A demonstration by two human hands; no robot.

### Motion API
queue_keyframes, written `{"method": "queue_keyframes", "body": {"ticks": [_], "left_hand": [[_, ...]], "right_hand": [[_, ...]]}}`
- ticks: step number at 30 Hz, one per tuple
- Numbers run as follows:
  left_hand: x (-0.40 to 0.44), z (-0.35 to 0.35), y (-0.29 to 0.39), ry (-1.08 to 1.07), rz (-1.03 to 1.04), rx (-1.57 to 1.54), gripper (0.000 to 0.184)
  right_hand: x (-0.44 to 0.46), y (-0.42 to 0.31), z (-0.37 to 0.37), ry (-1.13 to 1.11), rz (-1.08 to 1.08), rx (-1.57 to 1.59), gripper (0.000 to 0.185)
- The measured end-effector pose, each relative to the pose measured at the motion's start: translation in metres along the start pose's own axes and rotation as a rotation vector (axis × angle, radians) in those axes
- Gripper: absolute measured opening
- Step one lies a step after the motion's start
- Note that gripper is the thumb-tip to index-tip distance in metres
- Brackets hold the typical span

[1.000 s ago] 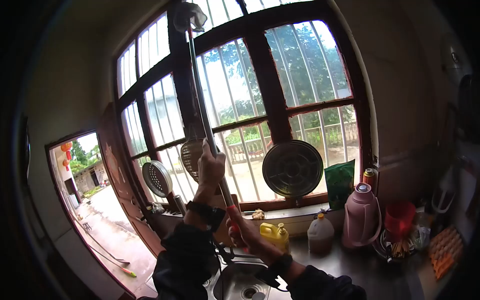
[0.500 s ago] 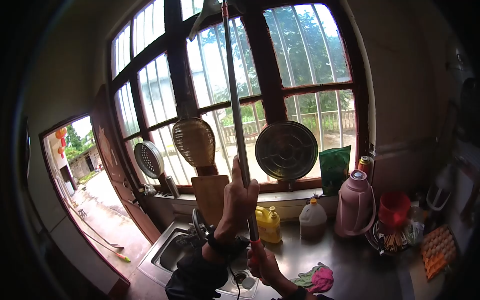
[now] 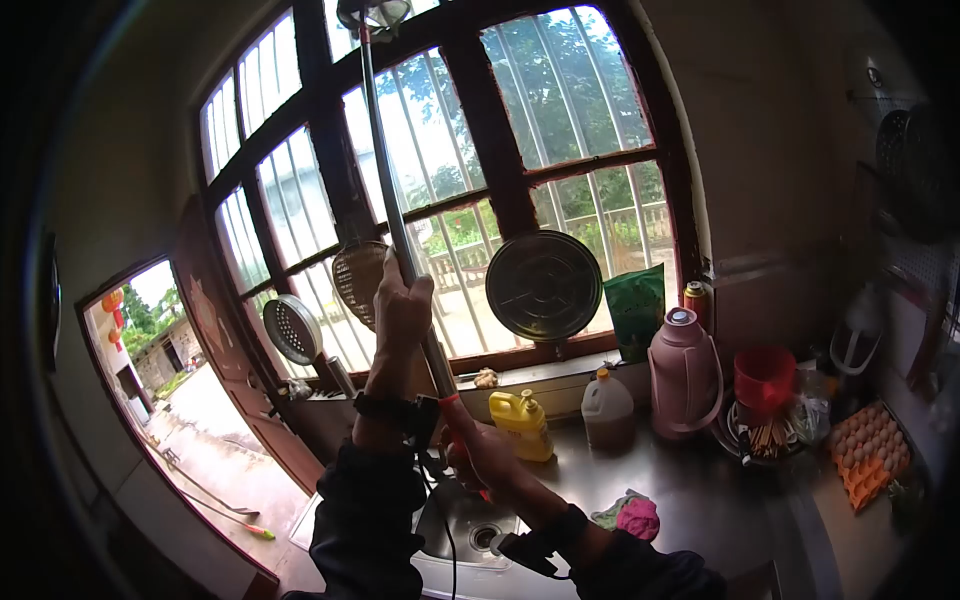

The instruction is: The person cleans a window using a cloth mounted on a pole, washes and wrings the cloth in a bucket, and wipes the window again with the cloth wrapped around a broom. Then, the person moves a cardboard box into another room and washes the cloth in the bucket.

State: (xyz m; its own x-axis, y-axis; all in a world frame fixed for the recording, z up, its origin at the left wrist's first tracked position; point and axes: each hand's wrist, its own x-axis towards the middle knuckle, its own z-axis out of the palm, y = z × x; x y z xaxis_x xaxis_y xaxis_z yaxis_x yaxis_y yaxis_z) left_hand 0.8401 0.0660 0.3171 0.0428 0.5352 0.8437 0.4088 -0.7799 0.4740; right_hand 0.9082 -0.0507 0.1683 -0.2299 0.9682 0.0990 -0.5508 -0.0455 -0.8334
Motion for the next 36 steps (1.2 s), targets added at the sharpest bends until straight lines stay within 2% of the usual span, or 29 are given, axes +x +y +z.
{"method": "queue_keyframes", "body": {"ticks": [1, 4, 7, 8, 13, 15, 17, 18, 20, 24, 27, 30, 33, 36], "left_hand": [[-0.014, 0.005, -0.002, 0.003, -0.01, -0.024, 0.061], [-0.045, 0.019, -0.001, -0.031, -0.033, -0.144, 0.048], [-0.06, 0.02, 0.026, -0.157, -0.338, -0.675, 0.029], [-0.066, 0.024, 0.035, -0.159, -0.354, -0.729, 0.013], [-0.117, 0.028, 0.067, -0.122, -0.449, -0.779, 0.014], [-0.139, 0.02, 0.081, -0.121, -0.484, -0.843, 0.017], [-0.156, 0.011, 0.095, -0.133, -0.527, -0.871, 0.03], [-0.165, 0.005, 0.101, -0.145, -0.545, -0.902, 0.033], [-0.19, -0.003, 0.099, -0.159, -0.569, -0.946, 0.039], [-0.245, -0.016, 0.105, -0.129, -0.624, -0.905, 0.037], [-0.289, -0.017, 0.092, -0.116, -0.649, -0.928, 0.036], [-0.319, -0.015, 0.081, -0.086, -0.701, -0.854, 0.034], [-0.325, -0.014, 0.063, -0.073, -0.699, -0.864, 0.028], [-0.319, -0.018, 0.043, -0.078, -0.658, -0.732, 0.022]], "right_hand": [[-0.007, 0.012, -0.01, 0.007, -0.013, -0.013, 0.057], [-0.034, 0.03, -0.031, 0.043, -0.034, -0.01, 0.055], [-0.054, 0.036, -0.046, 0.038, -0.135, -0.023, 0.048], [-0.06, 0.04, -0.052, 0.033, -0.167, -0.027, 0.046], [-0.095, 0.082, -0.076, 0.25, -0.345, -0.337, 0.046], [-0.118, 0.097, -0.08, 0.297, -0.33, -0.515, 0.047], [-0.142, 0.124, -0.08, 0.267, -0.401, -0.438, 0.042], [-0.154, 0.135, -0.08, 0.262, -0.339, -0.392, 0.037], [-0.176, 0.16, -0.081, 0.218, -0.269, -0.363, 0.043], [-0.217, 0.194, -0.079, 0.191, -0.1, -0.355, 0.052], [-0.25, 0.216, -0.076, 0.243, -0.089, -0.246, 0.041], [-0.255, 0.27, -0.095, 0.229, -0.197, -0.156, 0.04], [-0.258, 0.269, -0.087, 0.202, -0.031, 0.106, 0.038], [-0.256, 0.235, -0.058, 0.196, 0.123, 0.104, 0.049]]}}
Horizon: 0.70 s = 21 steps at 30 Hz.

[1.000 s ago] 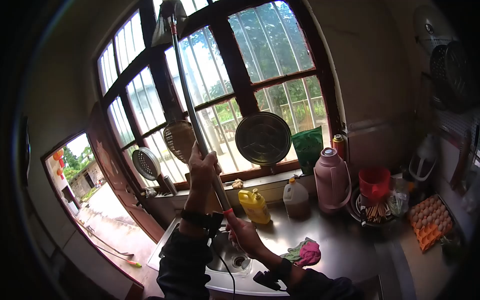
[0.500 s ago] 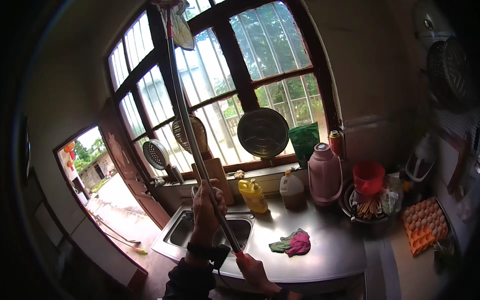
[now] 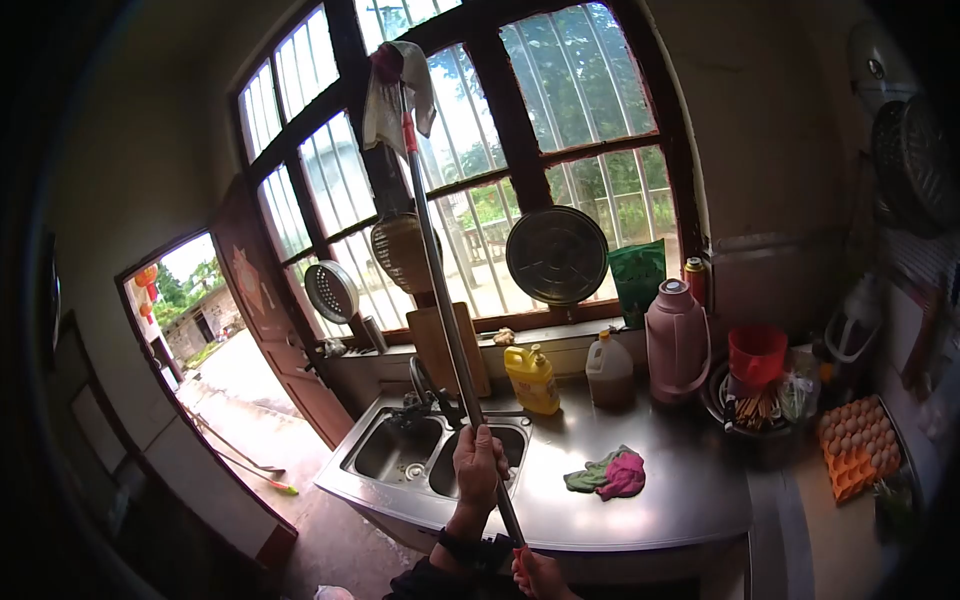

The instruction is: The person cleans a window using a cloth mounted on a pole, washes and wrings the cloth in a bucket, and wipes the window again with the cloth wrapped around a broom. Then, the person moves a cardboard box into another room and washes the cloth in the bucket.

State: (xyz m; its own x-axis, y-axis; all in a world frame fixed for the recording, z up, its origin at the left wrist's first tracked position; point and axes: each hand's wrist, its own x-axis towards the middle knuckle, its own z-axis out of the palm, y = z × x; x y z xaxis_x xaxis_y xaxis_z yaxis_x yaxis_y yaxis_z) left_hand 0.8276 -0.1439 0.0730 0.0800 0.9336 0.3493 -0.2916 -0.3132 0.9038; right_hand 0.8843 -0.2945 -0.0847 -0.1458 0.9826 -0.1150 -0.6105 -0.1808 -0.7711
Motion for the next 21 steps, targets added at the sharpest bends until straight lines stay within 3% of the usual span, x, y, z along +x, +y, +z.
{"method": "queue_keyframes", "body": {"ticks": [7, 12, 15, 16, 19, 21], "left_hand": [[0.007, 0.003, -0.012, -0.084, -0.072, 0.138, 0.019], [-0.011, -0.009, -0.028, -0.074, -0.102, 0.262, 0.031], [0.016, -0.017, 0.003, -0.092, -0.068, 0.215, 0.033], [0.028, -0.02, 0.011, -0.082, -0.025, 0.218, 0.034], [0.048, -0.022, 0.034, -0.037, 0.039, 0.223, 0.035], [0.045, -0.024, 0.028, -0.018, 0.026, 0.257, 0.033]], "right_hand": [[-0.004, 0.016, -0.003, 0.101, 0.052, -0.006, 0.057], [-0.013, 0.033, 0.007, 0.121, 0.034, -0.038, 0.061], [0.006, 0.011, 0.036, 0.05, 0.044, -0.057, 0.062], [0.019, 0.013, 0.025, -0.101, 0.118, 0.016, 0.062], [0.039, -0.003, 0.042, -0.128, 0.174, 0.047, 0.059], [0.041, 0.004, 0.04, -0.105, 0.176, -0.035, 0.068]]}}
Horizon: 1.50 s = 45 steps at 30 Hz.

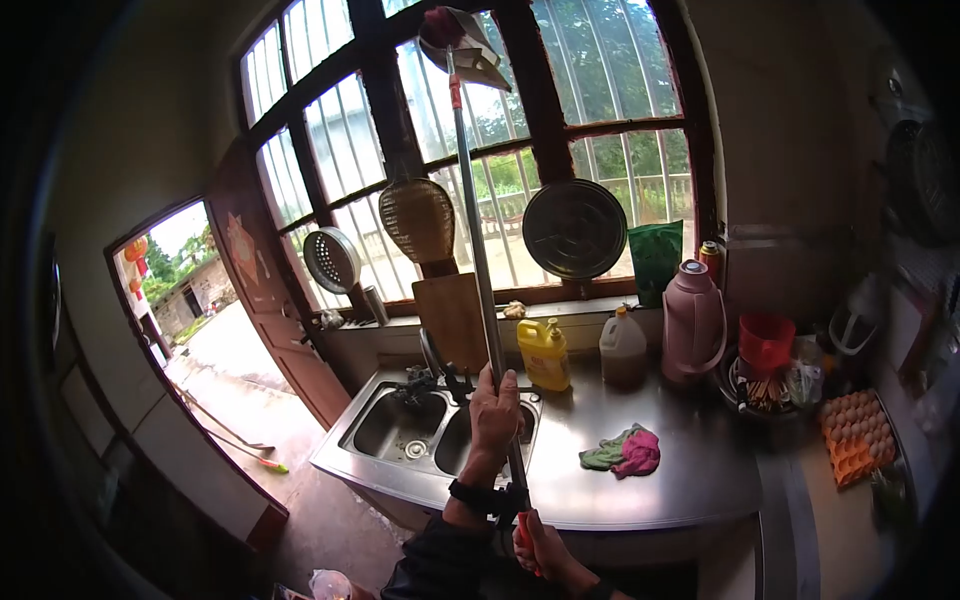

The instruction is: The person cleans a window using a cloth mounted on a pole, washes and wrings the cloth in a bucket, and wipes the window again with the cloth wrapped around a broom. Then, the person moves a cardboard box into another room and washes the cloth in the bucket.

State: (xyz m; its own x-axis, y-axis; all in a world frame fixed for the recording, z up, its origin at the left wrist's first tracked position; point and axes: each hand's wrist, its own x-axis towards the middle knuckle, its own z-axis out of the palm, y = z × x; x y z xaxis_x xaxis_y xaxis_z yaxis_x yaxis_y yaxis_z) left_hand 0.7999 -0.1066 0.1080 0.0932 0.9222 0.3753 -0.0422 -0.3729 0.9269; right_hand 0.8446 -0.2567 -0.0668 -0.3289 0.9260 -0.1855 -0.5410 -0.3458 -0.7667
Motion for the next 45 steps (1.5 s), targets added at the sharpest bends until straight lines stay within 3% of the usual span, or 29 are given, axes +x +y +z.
{"method": "queue_keyframes", "body": {"ticks": [6, 12, 13, 16, 19, 22, 26, 29, 38, 39, 40, 42, 45], "left_hand": [[-0.029, 0.005, -0.032, 0.04, -0.067, -0.156, 0.016], [-0.07, 0.031, -0.067, 0.0, -0.143, -0.175, 0.015], [-0.082, 0.034, -0.072, -0.008, -0.158, -0.128, 0.015], [-0.115, 0.04, -0.083, -0.024, -0.248, -0.009, 0.028], [-0.129, 0.044, -0.081, -0.049, -0.156, 0.083, 0.033], [-0.114, 0.037, -0.044, -0.121, -0.246, 0.041, 0.033], [-0.092, 0.026, -0.027, -0.124, -0.009, 0.157, 0.04], [-0.102, 0.014, -0.02, -0.189, -0.059, 0.261, 0.049], [-0.176, 0.011, -0.054, -0.078, -0.214, 0.238, 0.044], [-0.183, 0.014, -0.062, -0.018, -0.213, 0.164, 0.033], [-0.186, 0.013, -0.059, -0.044, -0.277, 0.168, 0.042], [-0.183, 0.025, -0.071, 0.017, -0.13, 0.208, 0.042], [-0.169, 0.038, -0.056, 0.004, -0.206, 0.112, 0.04]], "right_hand": [[-0.035, 0.014, -0.025, 0.053, 0.106, 0.003, 0.066], [-0.077, 0.037, -0.059, 0.165, 0.13, 0.001, 0.065], [-0.076, 0.06, -0.092, 0.022, 0.183, 0.031, 0.07], [-0.115, 0.057, -0.05, 0.224, 0.051, 0.008, 0.063], [-0.127, 0.071, -0.043, 0.261, -0.018, 0.005, 0.064], [-0.117, 0.057, -0.033, 0.183, -0.001, 0.069, 0.064], [-0.097, 0.054, -0.017, 0.089, 0.015, 0.235, 0.061], [-0.094, 0.076, -0.004, 0.09, 0.046, 0.275, 0.061], [-0.154, 0.114, -0.02, 0.079, 0.189, 0.238, 0.065], [-0.161, 0.113, -0.021, 0.113, 0.186, 0.218, 0.065], [-0.166, 0.111, -0.019, 0.144, 0.183, 0.2, 0.065], [-0.168, 0.105, -0.02, 0.178, 0.162, 0.179, 0.065], [-0.168, 0.079, -0.025, 0.187, 0.107, 0.155, 0.063]]}}
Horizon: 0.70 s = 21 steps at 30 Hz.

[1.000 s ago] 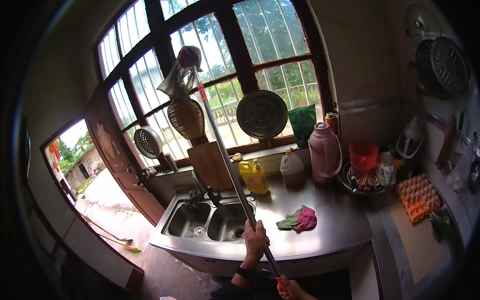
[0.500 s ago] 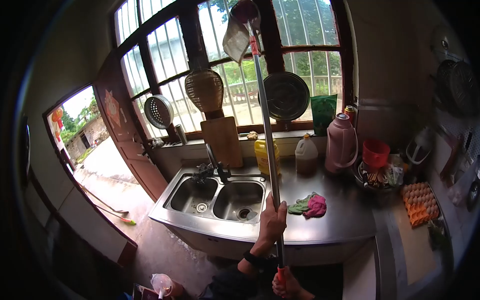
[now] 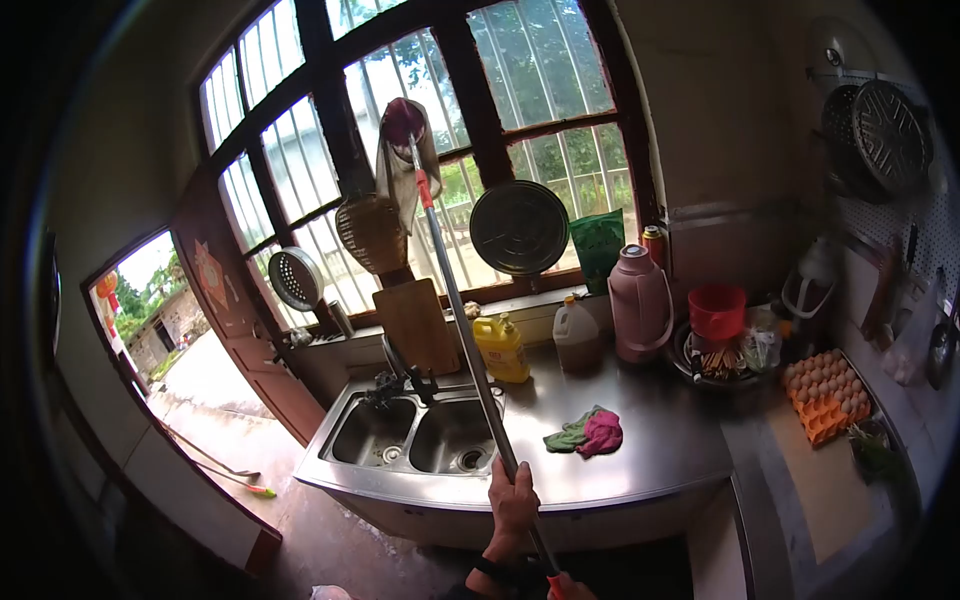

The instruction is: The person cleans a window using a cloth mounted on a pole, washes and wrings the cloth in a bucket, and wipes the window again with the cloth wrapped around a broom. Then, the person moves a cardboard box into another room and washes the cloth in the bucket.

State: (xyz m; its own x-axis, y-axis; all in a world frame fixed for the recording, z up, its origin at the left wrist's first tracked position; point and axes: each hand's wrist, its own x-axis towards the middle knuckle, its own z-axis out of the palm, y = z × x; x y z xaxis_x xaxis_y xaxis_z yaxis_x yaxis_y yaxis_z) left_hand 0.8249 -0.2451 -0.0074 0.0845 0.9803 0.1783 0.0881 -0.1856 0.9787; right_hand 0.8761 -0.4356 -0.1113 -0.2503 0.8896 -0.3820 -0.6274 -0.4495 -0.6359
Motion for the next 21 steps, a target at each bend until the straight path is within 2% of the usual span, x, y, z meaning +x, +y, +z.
{"method": "queue_keyframes", "body": {"ticks": [7, 11, 14, 16, 17, 19, 21], "left_hand": [[-0.011, 0.029, 0.044, 0.02, 0.085, -0.017, 0.041], [-0.012, 0.063, 0.063, -0.02, 0.243, 0.025, 0.044], [0.005, 0.096, 0.082, -0.047, 0.351, 0.11, 0.04], [0.014, 0.122, 0.11, -0.041, 0.435, 0.137, 0.034], [0.024, 0.132, 0.109, -0.107, 0.368, 0.143, 0.031], [0.039, 0.153, 0.099, -0.139, 0.436, 0.172, 0.031], [0.021, 0.167, 0.107, -0.153, 0.345, 0.12, 0.027]], "right_hand": [[-0.005, -0.014, -0.026, -0.122, -0.027, 0.084, 0.06], [-0.005, -0.024, -0.047, -0.215, -0.056, 0.118, 0.06], [0.007, -0.043, -0.064, -0.315, -0.182, 0.203, 0.061], [0.006, -0.069, -0.069, -0.286, -0.212, 0.159, 0.061], [0.004, -0.084, -0.07, -0.273, -0.225, 0.135, 0.061], [-0.004, -0.102, -0.074, -0.191, -0.22, 0.07, 0.062], [-0.019, -0.11, -0.08, -0.133, -0.204, 0.077, 0.063]]}}
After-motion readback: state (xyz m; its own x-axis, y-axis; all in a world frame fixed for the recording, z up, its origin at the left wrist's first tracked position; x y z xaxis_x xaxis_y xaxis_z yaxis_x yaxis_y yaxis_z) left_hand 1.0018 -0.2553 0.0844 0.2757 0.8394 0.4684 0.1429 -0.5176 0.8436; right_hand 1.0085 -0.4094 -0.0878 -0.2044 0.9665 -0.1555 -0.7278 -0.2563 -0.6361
